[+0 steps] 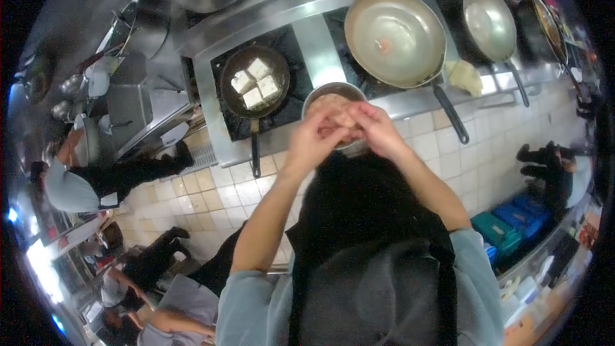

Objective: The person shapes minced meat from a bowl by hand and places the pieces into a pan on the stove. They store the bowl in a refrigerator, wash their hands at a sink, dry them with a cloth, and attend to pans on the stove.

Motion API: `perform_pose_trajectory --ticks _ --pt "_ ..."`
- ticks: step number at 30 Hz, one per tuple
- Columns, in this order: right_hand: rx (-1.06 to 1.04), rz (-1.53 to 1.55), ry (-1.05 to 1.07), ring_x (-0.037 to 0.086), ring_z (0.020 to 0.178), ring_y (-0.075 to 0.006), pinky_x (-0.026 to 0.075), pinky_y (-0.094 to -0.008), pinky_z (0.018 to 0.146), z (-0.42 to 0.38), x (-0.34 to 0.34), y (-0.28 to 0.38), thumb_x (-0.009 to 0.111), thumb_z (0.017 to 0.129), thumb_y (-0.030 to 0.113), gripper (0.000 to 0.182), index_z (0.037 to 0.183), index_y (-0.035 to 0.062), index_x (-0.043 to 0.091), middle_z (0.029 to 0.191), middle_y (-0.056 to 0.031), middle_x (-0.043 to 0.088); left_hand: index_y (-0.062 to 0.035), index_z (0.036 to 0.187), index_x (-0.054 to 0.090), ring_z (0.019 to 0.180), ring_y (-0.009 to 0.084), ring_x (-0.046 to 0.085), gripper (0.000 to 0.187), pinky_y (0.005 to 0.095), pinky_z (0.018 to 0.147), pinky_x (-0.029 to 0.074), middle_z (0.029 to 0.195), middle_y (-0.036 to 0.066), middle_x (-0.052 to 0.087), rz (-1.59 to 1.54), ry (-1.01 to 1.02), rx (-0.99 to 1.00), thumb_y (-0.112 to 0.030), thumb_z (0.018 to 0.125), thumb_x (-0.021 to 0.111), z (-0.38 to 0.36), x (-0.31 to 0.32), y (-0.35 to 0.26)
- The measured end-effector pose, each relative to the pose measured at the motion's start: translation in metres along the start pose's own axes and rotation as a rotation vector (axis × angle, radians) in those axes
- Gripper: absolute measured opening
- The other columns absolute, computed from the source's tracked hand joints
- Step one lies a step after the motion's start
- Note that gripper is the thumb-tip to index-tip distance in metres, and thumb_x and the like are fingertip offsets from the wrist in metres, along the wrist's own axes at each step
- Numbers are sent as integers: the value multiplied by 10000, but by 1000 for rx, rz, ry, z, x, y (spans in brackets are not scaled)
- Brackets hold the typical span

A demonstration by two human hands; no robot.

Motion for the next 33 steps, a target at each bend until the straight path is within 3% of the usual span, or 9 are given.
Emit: perform_pose_trajectory --ticks 6,9,17,19,21,23,26,29,33 --pt "-30 -159 78 610 1113 -177 549 -326 927 -7 11 3 492 1041 253 384 1340 12 501 1224 -88 609 -56 1171 675 913 272 710 319 321 819 558 1117 171 697 128 -98 -42 -199 888 707 -1 -4 14" --pt "34 -103 116 602 1146 -199 543 -345 939 -8 15 0 496 1037 295 420 1356 21 492 1272 -101 596 -47 1185 665 951 171 694 306 290 816 543 1088 131 709 312 -50 381 -148 898 696 -8 3 -22" --pt "57 -25 26 600 1169 -242 549 -413 938 -17 17 15 489 1036 322 422 1327 16 505 1284 -132 596 0 1150 653 919 129 649 253 272 821 529 1031 88 705 -167 -121 -167 -139 940 664 -3 -11 18" --pt "116 87 96 626 1120 -245 565 -421 914 -17 26 10 502 1032 307 408 1308 6 508 1220 -130 623 -38 1207 643 983 202 657 285 323 837 521 1068 94 700 335 -16 576 -182 962 627 -1 5 -30" --pt "92 85 100 640 1080 -237 577 -405 891 -16 25 5 523 1024 284 394 1297 0 516 1182 -122 632 -39 1226 636 1052 222 636 289 345 899 502 1133 87 686 456 -27 540 -172 972 600 -11 9 -29" --pt "65 85 103 655 1040 -229 589 -389 868 -14 23 5 543 1017 262 380 1286 -5 524 1143 -114 642 -37 1210 650 1073 212 638 272 334 918 501 1195 96 665 -204 -3 56 -155 971 594 -8 4 9" --pt "1 2 -21 667 981 -210 602 -363 836 -13 11 7 579 997 184 334 1257 -23 543 1096 -102 647 -40 1206 656 1047 206 660 262 324 902 515 1166 92 681 -362 -165 -60 -141 975 583 -2 -35 31" --pt "-29 -24 -69 662 977 -197 607 -355 827 -13 7 5 597 978 116 305 1240 -35 554 1083 -100 646 -67 1196 660 886 275 711 280 349 808 560 1105 145 693 310 -166 79 -130 927 616 5 -63 39" --pt "-44 -71 -113 655 977 -186 597 -343 856 -15 3 0 600 969 97 306 1240 -35 551 1086 -90 644 -80 1133 679 887 329 691 259 390 792 561 1086 163 686 454 78 35 -159 890 637 8 -24 36"
Point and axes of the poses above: each hand's wrist, its own z-axis towards the middle knuckle, its own x-axis out of the palm, y = z × x, the point moved 7 cm from there along z, towards the middle knuckle
